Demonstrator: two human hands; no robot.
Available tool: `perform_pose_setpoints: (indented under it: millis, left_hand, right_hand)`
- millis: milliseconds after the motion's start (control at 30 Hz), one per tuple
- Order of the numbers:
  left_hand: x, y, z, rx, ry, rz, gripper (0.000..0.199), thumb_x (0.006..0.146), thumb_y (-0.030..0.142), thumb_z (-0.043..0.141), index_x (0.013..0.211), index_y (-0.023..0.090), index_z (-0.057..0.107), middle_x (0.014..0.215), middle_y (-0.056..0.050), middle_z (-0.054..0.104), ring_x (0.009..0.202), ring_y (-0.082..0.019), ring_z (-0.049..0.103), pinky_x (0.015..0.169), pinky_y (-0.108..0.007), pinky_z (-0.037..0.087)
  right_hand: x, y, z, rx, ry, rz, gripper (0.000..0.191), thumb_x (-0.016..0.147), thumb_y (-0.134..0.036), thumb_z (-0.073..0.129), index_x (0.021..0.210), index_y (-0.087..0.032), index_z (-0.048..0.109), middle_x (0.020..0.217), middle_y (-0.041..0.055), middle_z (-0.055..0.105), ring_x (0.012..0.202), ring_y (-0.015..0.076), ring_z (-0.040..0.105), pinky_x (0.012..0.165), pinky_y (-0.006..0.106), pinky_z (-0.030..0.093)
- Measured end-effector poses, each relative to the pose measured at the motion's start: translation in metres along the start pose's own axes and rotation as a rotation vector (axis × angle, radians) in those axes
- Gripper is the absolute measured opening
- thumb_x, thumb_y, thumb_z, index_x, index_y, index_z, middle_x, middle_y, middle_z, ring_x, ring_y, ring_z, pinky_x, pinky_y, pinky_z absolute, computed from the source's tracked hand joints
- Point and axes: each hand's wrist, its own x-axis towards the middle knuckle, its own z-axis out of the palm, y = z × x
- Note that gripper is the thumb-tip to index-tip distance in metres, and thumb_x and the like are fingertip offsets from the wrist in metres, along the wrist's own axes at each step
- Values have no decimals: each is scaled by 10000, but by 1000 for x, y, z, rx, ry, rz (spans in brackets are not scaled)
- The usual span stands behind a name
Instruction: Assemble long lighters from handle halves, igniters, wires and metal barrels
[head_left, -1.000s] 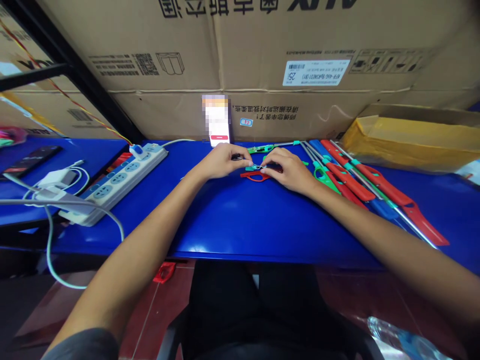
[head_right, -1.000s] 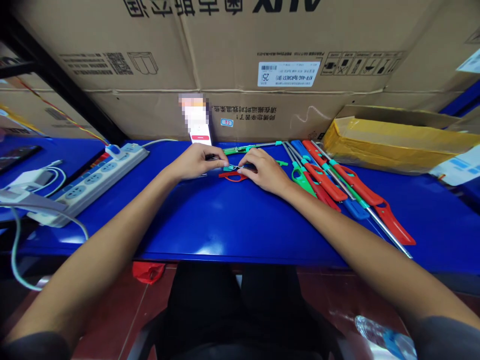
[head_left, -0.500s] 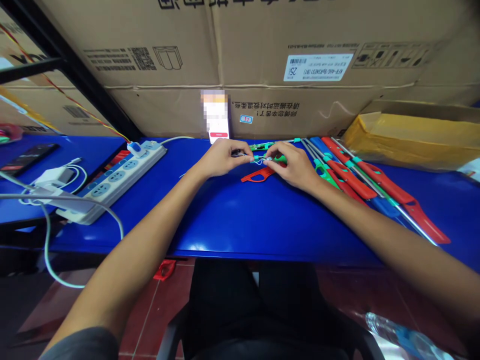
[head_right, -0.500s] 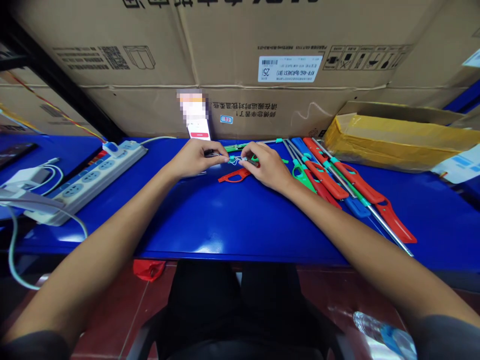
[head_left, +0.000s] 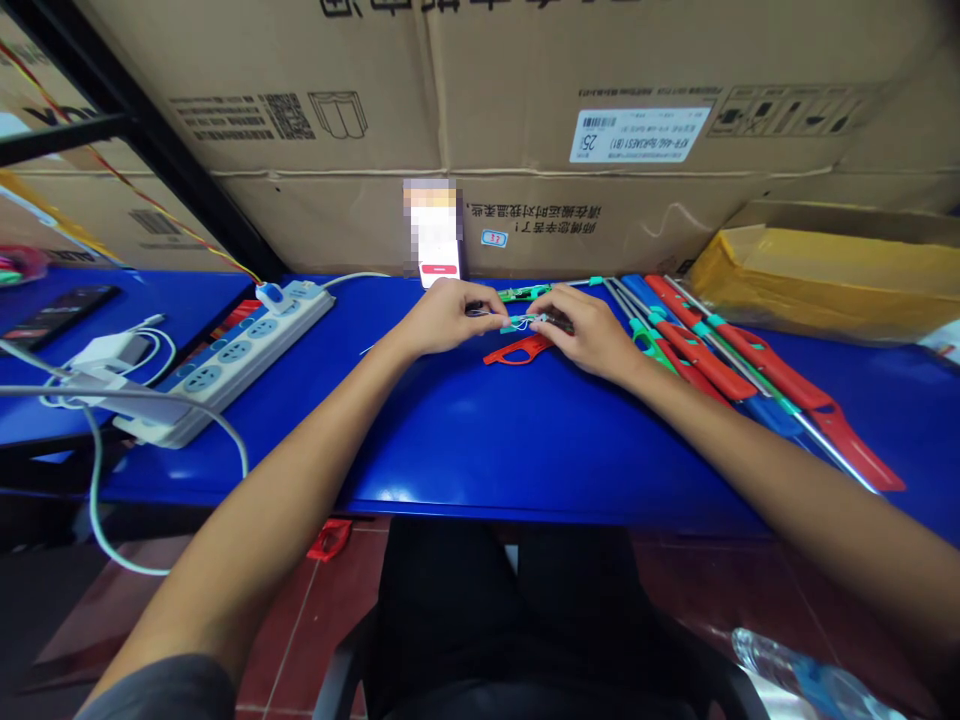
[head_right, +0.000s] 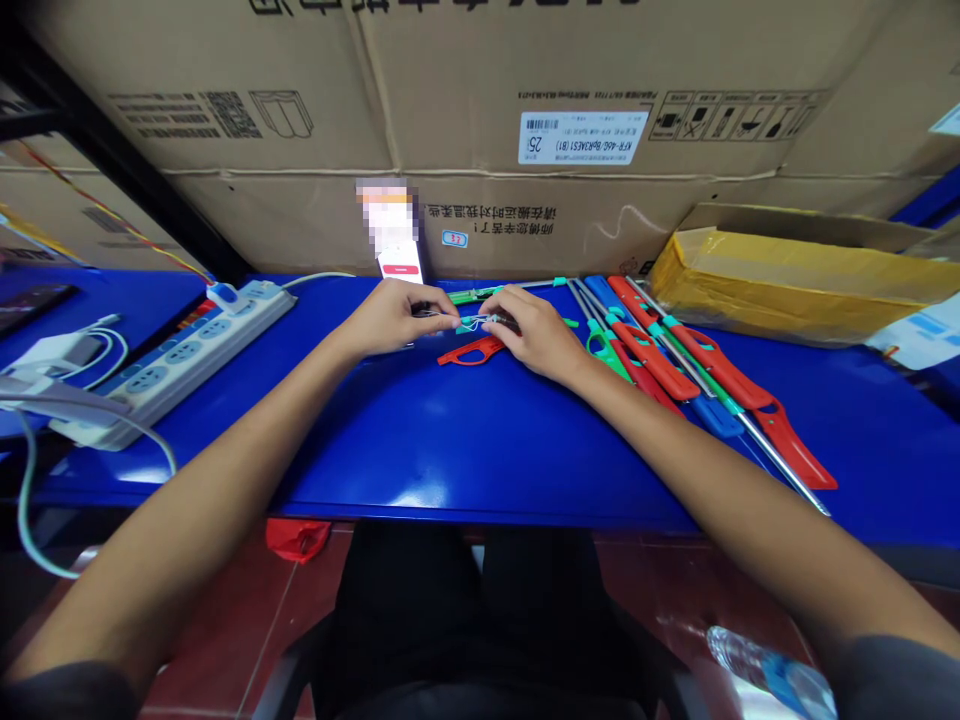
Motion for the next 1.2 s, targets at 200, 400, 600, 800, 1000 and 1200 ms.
perform_pose_setpoints:
  millis: [200, 400, 600, 800, 1000, 1200]
  left_hand:
    - [0, -1, 0, 10, -3, 9, 233, 951, 413, 822, 963, 184, 863, 823, -47, 812, 721, -155, 649, 696, -314, 452]
    - [-1, 3, -2, 79, -97, 33, 200, 1003, 367, 769, 991, 196, 871, 845, -38, 834, 775, -166, 719, 777, -315, 501]
    - [-1, 1, -4, 107, -94, 18, 220, 1000, 378, 769, 973, 180, 860, 863, -45, 831, 759, -162, 687, 729, -310, 461]
    - [-1, -1, -8, 18, -172, -17, 224, 965, 370, 713, 920, 173, 811, 836, -35, 816, 770, -159, 702, 762, -302, 494]
    - [-2, 2, -13, -15, -203, -78, 198, 926, 347, 713, 924, 172, 806, 794, -22, 787, 740, -155, 683, 742, -294, 492]
    - [-2, 3, -19, -28, -200, -93, 197, 917, 361, 741, 890, 173, 794, 800, -45, 791, 737, -161, 697, 721, -295, 488]
  right_hand:
    - [-1, 1, 4, -18, -8, -16, 111, 1078, -318, 658, 1102, -260, 750, 1120, 89, 759, 931, 278, 682, 880, 450, 534]
    - [-2, -6, 3, -24, -27, 26, 122, 1038, -282, 647, 1076, -253, 759, 1090, 82, 811, 874, 263, 706, 843, 434, 545]
    - [-1, -10, 3, -21, -1, 72, 92, 994, -284, 675, 1023, -242, 751, 975, 68, 818, 809, 249, 703, 810, 413, 527]
    - [0, -13, 3, 31, 22, 75, 47, 940, -270, 685, 952, -240, 720, 870, 36, 785, 719, 206, 646, 741, 368, 483]
    - [0, -13, 2, 62, 21, 67, 70, 941, -289, 674, 944, -236, 719, 858, 35, 778, 707, 199, 634, 727, 361, 456]
    - [2, -12, 0, 100, -11, 96, 169, 987, -383, 673, 952, -231, 739, 830, 37, 766, 721, 210, 642, 722, 366, 443]
